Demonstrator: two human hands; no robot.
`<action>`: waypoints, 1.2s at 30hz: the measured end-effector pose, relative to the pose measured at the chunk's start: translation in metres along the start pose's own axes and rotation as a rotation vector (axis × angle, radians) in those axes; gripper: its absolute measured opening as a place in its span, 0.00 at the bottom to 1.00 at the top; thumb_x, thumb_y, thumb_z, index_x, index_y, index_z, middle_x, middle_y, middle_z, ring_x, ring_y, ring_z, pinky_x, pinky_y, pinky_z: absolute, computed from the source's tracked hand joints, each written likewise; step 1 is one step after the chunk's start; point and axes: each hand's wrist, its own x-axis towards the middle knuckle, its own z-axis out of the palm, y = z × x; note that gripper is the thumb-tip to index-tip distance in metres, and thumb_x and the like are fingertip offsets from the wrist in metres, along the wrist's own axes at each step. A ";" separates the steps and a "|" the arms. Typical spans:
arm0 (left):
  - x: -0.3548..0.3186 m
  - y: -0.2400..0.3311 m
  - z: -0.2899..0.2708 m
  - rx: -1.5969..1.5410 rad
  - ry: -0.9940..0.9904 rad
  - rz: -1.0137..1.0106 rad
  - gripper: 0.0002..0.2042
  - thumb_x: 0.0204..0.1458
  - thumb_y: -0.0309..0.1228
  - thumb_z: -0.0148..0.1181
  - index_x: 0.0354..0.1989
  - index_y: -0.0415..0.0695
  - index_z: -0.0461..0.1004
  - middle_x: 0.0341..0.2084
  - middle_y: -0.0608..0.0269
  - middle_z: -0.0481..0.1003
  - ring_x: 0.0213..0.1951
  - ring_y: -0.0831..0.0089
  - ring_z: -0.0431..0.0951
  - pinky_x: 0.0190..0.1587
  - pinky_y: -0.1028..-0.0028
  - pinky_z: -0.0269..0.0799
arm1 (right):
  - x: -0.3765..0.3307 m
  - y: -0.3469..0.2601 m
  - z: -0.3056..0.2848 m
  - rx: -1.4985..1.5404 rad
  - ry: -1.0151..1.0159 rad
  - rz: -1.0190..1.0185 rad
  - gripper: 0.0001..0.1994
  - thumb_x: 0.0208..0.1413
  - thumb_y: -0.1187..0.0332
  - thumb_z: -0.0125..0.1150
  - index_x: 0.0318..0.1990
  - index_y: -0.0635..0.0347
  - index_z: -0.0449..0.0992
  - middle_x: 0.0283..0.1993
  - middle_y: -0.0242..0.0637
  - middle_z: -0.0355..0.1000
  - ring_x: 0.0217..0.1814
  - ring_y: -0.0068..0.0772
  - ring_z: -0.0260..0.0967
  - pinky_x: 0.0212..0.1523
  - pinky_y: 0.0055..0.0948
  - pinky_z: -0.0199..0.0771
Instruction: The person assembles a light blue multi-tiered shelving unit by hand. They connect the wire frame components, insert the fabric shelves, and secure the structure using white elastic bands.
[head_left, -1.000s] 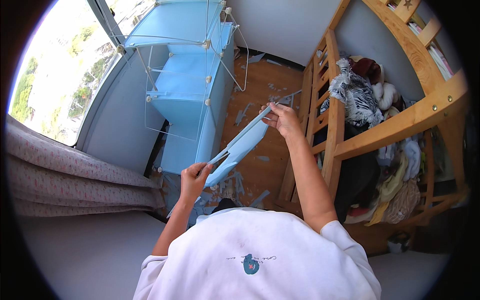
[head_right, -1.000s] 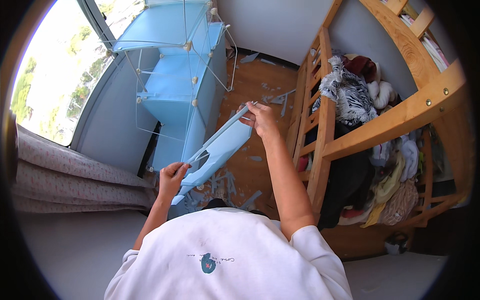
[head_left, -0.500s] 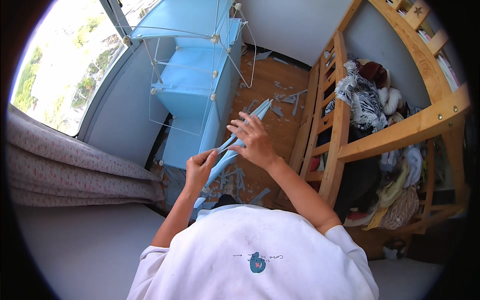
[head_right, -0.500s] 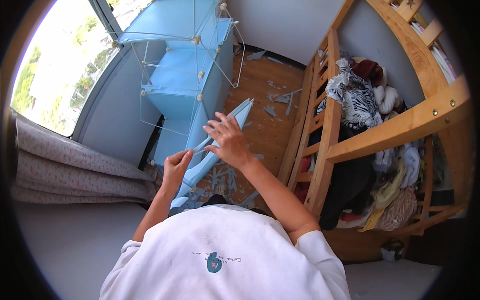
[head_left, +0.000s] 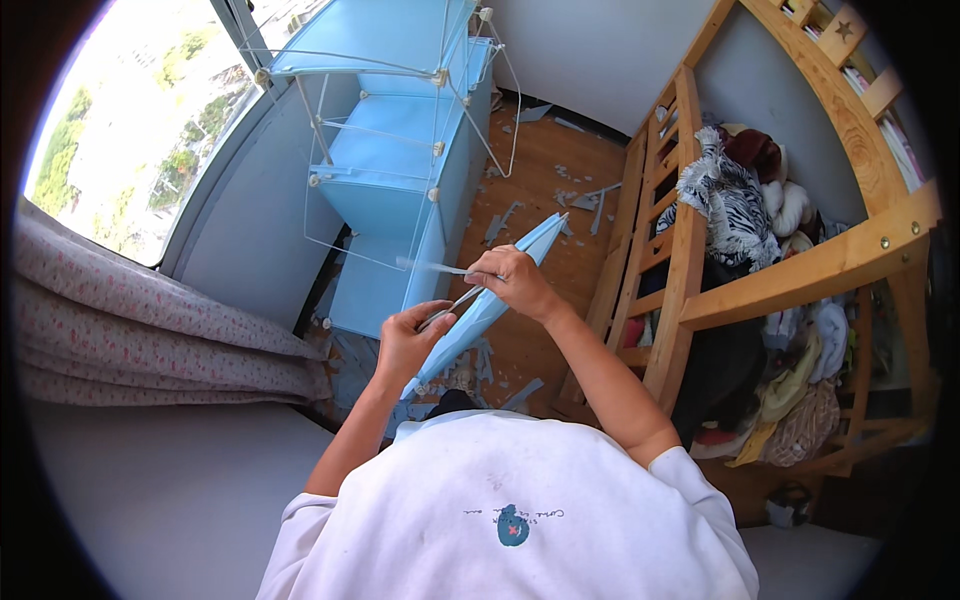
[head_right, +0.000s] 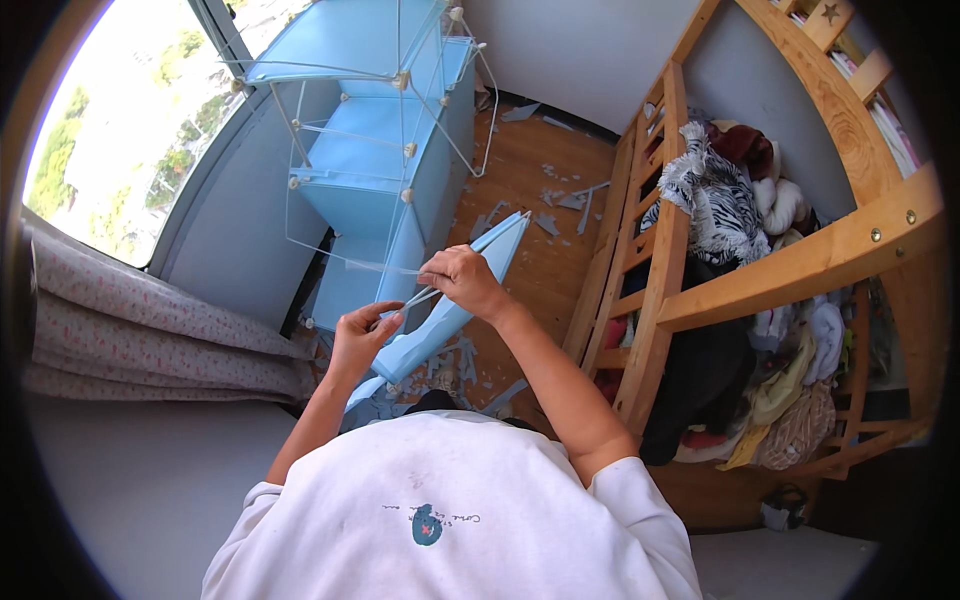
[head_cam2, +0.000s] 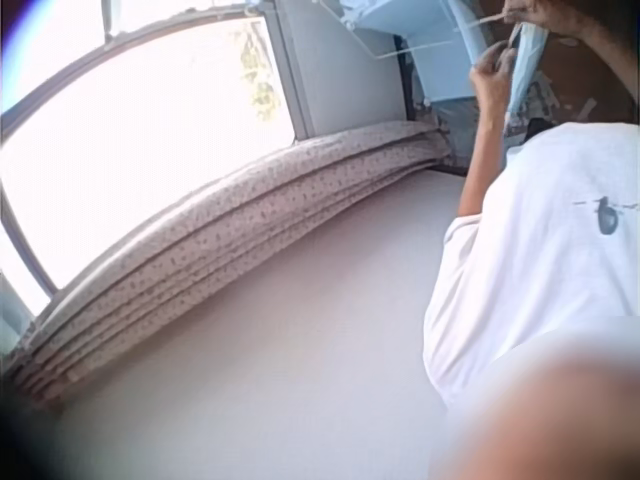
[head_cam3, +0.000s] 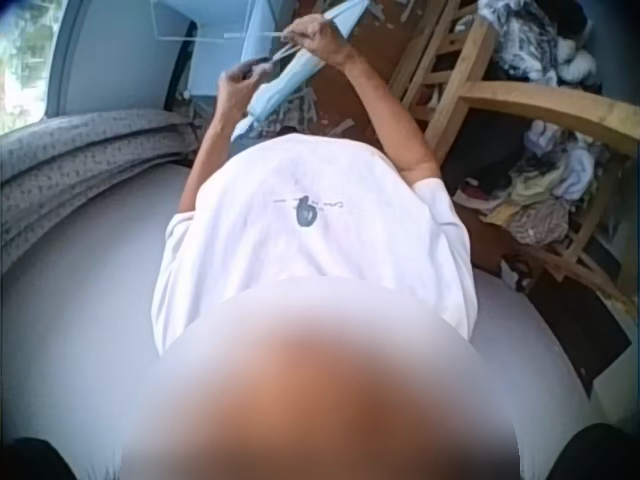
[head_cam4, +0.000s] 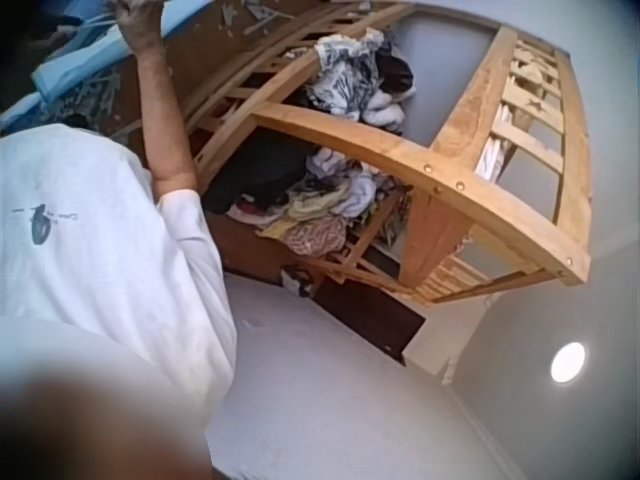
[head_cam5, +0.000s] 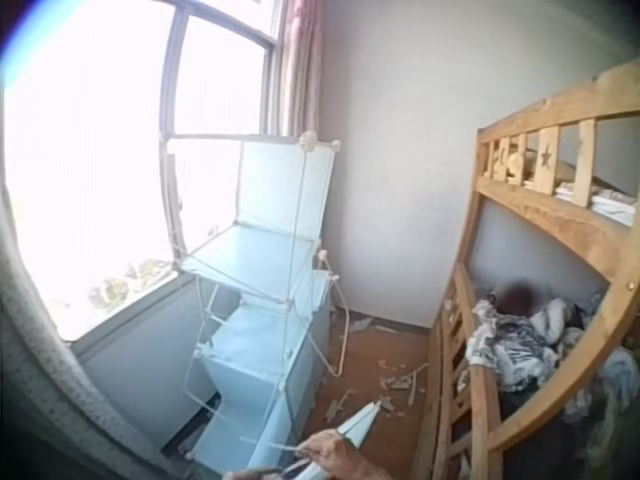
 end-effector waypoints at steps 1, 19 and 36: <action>0.000 -0.002 0.002 0.023 -0.004 0.026 0.11 0.50 0.33 0.59 0.37 0.39 0.78 0.18 0.66 0.74 0.23 0.83 0.68 0.24 0.79 0.64 | 0.000 0.000 0.000 0.010 0.047 0.033 0.06 0.46 0.69 0.61 0.30 0.62 0.77 0.24 0.35 0.72 0.26 0.32 0.68 0.34 0.30 0.66; -0.009 -0.008 -0.004 0.196 0.068 0.123 0.07 0.49 0.27 0.59 0.33 0.37 0.77 0.15 0.59 0.72 0.18 0.81 0.67 0.21 0.77 0.63 | 0.015 0.088 -0.077 1.465 0.807 0.576 0.10 0.59 0.62 0.48 0.35 0.61 0.68 0.19 0.25 0.55 0.15 0.14 0.46 0.13 0.15 0.44; -0.034 -0.047 -0.063 0.125 0.030 0.158 0.04 0.48 0.23 0.59 0.31 0.36 0.77 0.16 0.65 0.73 0.18 0.86 0.65 0.20 0.82 0.59 | -0.021 0.165 -0.218 0.929 1.144 0.614 0.09 0.60 0.63 0.47 0.36 0.59 0.70 0.20 0.26 0.59 0.14 0.15 0.49 0.12 0.15 0.45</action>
